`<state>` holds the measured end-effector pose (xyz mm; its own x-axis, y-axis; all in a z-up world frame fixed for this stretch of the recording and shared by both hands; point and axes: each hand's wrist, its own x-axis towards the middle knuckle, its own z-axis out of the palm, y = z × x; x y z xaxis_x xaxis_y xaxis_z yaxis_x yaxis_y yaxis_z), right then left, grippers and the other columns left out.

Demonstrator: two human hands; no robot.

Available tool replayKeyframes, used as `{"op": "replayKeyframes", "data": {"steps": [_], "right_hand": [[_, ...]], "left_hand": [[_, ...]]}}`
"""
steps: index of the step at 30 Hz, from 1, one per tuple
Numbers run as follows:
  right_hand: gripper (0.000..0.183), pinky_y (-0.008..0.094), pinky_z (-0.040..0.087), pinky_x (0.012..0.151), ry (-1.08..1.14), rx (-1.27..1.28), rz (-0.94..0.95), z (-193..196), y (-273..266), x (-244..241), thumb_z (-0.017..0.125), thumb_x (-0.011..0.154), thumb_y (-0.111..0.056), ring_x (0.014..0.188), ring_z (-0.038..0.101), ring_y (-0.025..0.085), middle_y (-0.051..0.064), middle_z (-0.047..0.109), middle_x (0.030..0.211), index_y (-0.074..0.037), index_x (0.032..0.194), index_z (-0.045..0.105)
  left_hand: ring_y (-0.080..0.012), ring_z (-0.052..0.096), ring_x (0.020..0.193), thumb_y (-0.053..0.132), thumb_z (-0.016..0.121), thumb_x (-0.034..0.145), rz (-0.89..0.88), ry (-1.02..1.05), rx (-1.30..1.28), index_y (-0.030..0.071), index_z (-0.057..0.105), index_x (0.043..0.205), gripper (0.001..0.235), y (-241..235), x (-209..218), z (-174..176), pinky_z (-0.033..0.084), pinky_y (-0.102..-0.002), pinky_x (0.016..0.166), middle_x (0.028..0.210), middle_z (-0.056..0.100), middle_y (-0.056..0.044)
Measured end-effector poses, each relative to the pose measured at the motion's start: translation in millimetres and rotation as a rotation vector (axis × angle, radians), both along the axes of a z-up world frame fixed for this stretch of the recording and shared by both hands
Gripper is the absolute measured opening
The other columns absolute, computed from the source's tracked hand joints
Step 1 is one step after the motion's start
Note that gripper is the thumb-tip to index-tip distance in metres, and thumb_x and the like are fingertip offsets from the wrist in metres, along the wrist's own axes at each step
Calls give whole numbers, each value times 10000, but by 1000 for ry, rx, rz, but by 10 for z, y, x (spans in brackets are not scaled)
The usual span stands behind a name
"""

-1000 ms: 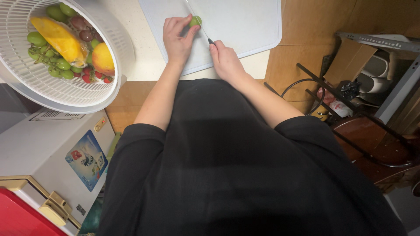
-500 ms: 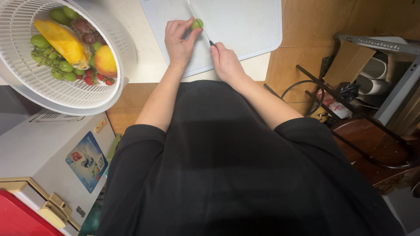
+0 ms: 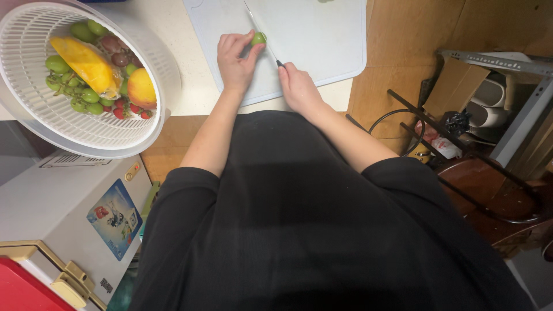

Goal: The person slices green grapes into thin rounds on a white cutting board using a knife. The person repeatedly picks grapes from a nearby basket, slices them, and places the slices on the board.

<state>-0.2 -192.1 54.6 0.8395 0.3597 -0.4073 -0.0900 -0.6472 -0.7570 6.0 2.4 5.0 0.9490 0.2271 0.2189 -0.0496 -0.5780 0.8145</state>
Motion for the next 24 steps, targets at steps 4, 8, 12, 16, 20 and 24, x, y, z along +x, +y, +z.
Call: {"op": "replayKeyframes", "data": {"steps": [4,8,12,16,20,24], "right_hand": [[331,563,465,685,-37,10,5,-32,39,57,433,1110,-273,768,631,501,284,654,775,19,1043,572],[326,563,467,682,-55,6,18,-21,31,38,428,1107,-268,759,634,499,285,652,763,23,1056,568],[328,561,467,677,-38,0,6,-32,78,41,430,1103,-275,750,637,493,283,656,759,19,1055,567],[334,561,468,676,-38,-6,-3,-60,70,49,429,1107,-280,751,634,495,284,655,757,18,1037,563],[339,569,464,673,-36,-26,9,-83,31,2,428,1103,-277,752,635,498,288,654,758,22,1013,558],[350,573,472,687,-68,-22,0,-175,83,74,435,1102,-287,769,636,504,298,656,774,18,1006,577]], "left_hand": [[-247,613,935,248,905,835,-3,-7,14,76,788,1094,332,-10,-18,0,507,-357,838,937,693,-38],[-250,609,936,246,905,838,-8,-14,18,75,789,1092,328,-9,-17,-4,501,-357,838,937,690,-38],[-244,613,935,251,904,838,8,-8,14,79,789,1092,328,-17,-31,-27,506,-353,837,937,695,-31],[-244,611,928,255,907,835,2,-17,22,86,791,1095,331,-23,-16,-54,506,-356,836,930,695,-30],[-245,612,930,257,910,839,5,-16,18,85,785,1092,330,-14,-21,-54,504,-355,827,933,693,-33],[-245,611,928,258,910,839,7,-21,24,86,786,1100,336,-41,-42,-56,508,-356,835,935,694,-35]]}}
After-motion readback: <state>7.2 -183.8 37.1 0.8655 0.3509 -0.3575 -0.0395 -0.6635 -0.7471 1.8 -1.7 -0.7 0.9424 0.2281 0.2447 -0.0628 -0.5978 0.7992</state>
